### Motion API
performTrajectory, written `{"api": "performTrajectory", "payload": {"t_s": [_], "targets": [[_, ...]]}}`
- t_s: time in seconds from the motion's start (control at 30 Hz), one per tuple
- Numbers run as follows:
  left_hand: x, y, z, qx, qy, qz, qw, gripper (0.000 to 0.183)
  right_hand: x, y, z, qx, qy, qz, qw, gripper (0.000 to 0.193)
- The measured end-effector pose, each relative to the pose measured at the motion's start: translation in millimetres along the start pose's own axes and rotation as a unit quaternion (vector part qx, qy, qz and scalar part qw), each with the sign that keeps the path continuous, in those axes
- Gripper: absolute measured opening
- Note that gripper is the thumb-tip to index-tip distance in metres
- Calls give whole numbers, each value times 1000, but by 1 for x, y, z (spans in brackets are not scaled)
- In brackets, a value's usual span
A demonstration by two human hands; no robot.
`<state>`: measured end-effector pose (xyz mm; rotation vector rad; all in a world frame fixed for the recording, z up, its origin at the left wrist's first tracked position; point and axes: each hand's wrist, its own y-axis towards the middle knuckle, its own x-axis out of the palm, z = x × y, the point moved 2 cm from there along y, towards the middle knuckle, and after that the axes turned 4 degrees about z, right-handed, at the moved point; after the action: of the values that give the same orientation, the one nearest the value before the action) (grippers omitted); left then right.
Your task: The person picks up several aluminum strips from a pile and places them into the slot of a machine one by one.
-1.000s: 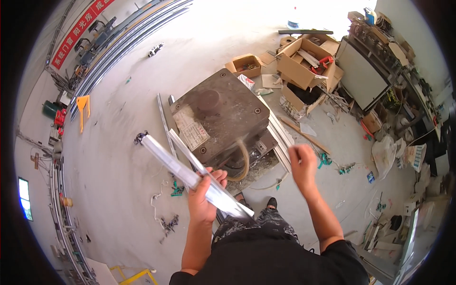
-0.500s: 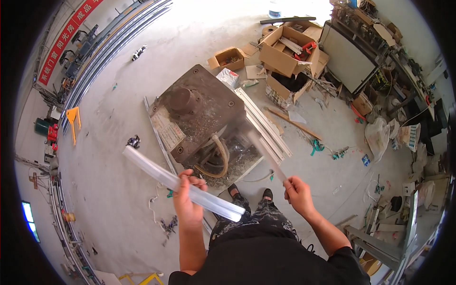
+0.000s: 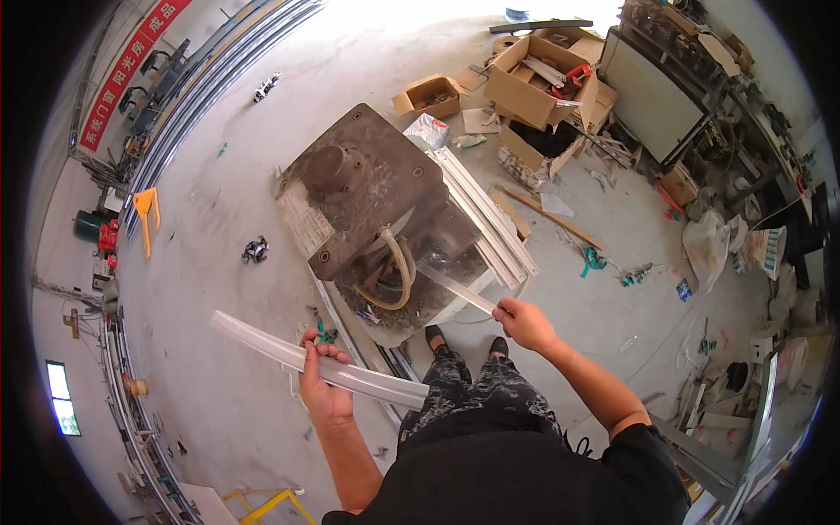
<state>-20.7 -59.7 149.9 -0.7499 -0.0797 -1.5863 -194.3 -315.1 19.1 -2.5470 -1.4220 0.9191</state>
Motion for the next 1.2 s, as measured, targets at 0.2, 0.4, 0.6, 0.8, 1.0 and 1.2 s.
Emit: {"api": "performTrajectory", "payload": {"t_s": [0.2, 0.4, 0.6, 0.8, 1.0, 1.2], "targets": [[-9, -3, -2, -15, -17, 0, 1000, 24, 8, 0, 2, 18, 34, 2, 999, 22], [-12, 4, -8, -25, -25, 14, 999, 24, 71, -10, 5, 38, 48, 113, 992, 19], [-18, 31, -7, -49, -17, 9, 999, 24, 69, 0, -9, 93, 114, 57, 987, 23], [-10, 73, 8, -58, 7, 4, 998, 21, 77, -1, 5, 102, 133, 75, 983, 24], [-40, 123, 40, -85, -62, 4, 994, 23, 80, -1, 8, 88, 130, 88, 984, 22], [-49, 147, 44, -125, -75, 6, 989, 24, 66, -6, -13, 108, 91, 85, 986, 22]]}}
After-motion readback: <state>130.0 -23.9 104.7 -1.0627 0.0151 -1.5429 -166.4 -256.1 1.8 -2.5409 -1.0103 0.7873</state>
